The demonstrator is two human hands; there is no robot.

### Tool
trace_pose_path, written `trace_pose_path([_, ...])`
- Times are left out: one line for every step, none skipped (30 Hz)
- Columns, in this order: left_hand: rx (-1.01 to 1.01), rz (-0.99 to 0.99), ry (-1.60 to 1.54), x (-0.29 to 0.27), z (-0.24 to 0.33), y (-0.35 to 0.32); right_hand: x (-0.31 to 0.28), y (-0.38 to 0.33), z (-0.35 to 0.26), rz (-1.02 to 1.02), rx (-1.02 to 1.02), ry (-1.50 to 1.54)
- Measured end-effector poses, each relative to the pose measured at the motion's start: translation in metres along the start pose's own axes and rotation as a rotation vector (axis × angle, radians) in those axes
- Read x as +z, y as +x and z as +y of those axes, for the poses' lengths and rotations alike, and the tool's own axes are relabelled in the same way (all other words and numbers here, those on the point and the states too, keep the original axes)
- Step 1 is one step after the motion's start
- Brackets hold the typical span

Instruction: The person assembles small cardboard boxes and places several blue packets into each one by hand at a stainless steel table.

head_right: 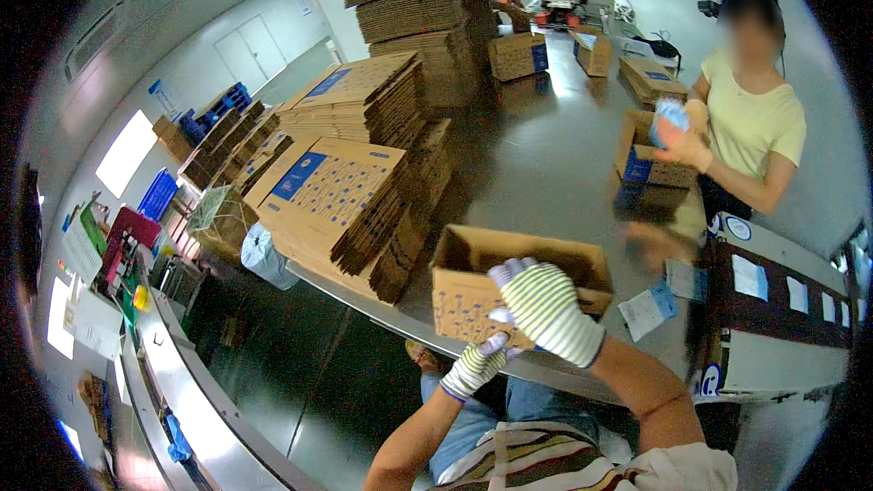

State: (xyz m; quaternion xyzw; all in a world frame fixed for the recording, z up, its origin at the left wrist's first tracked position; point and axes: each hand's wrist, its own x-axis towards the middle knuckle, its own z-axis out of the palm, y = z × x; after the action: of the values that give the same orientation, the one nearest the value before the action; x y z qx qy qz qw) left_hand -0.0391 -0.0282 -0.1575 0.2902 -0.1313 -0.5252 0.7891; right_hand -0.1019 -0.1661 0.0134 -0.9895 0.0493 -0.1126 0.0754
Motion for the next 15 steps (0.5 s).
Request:
trace_pose_path([0.004, 0.003, -0.034, -0.013, -0.005, 0.001, 0.011, 0.006, -0.002, -0.025, -0.036, -0.018])
trace_pose_path([0.007, 0.002, -0.065, -0.024, -0.009, 0.001, 0.021, 0.009, -0.001, -0.046, -0.070, -0.036])
trace_pose_path([-0.093, 0.066, -0.085, -0.036, -0.012, -0.003, 0.027, 0.010, -0.001, -0.062, -0.078, -0.036])
trace_pose_path([-0.211, 0.112, 0.033, -0.035, -0.002, -0.008, 0.033, 0.012, 0.002, -0.072, -0.092, -0.035])
trace_pose_path([-0.324, 0.156, 0.154, -0.030, 0.013, -0.016, 0.038, 0.014, 0.005, -0.080, -0.107, -0.037])
trace_pose_path([-0.436, 0.200, 0.276, -0.031, 0.029, -0.023, 0.043, 0.015, 0.009, -0.079, -0.127, -0.015])
trace_pose_path([-0.432, 0.215, 0.577, -0.045, 0.043, -0.035, 0.045, 0.014, 0.008, -0.081, -0.167, -0.033])
trace_pose_path([-0.421, 0.220, 0.877, -0.063, 0.059, -0.045, 0.047, 0.013, 0.010, -0.082, -0.206, -0.053])
trace_pose_path([-0.282, 0.272, 1.481, -0.059, 0.088, -0.056, 0.042, 0.012, 0.011, -0.117, -0.253, -0.025])
trace_pose_path([-0.099, 0.309, 2.075, -0.040, 0.117, -0.070, 0.046, 0.007, 0.016, -0.004, -0.326, -0.035])
trace_pose_path([0.027, 0.454, 2.051, -0.021, 0.137, -0.078, 0.045, 0.003, 0.019, 0.032, -0.389, -0.005])
trace_pose_path([0.158, 0.593, 2.017, 0.001, 0.153, -0.078, 0.042, 0.000, 0.023, 0.070, -0.450, 0.022])
trace_pose_path([0.342, 0.423, 2.121, 0.027, 0.162, -0.076, 0.042, -0.001, 0.026, 0.128, -0.480, 0.051])
trace_pose_path([0.526, 0.231, 2.198, 0.050, 0.168, -0.072, 0.038, -0.002, 0.031, 0.085, -0.484, 0.086])
trace_pose_path([0.453, 0.081, 2.315, 0.067, 0.165, -0.065, 0.036, -0.001, 0.038, 0.113, -0.514, 0.132])
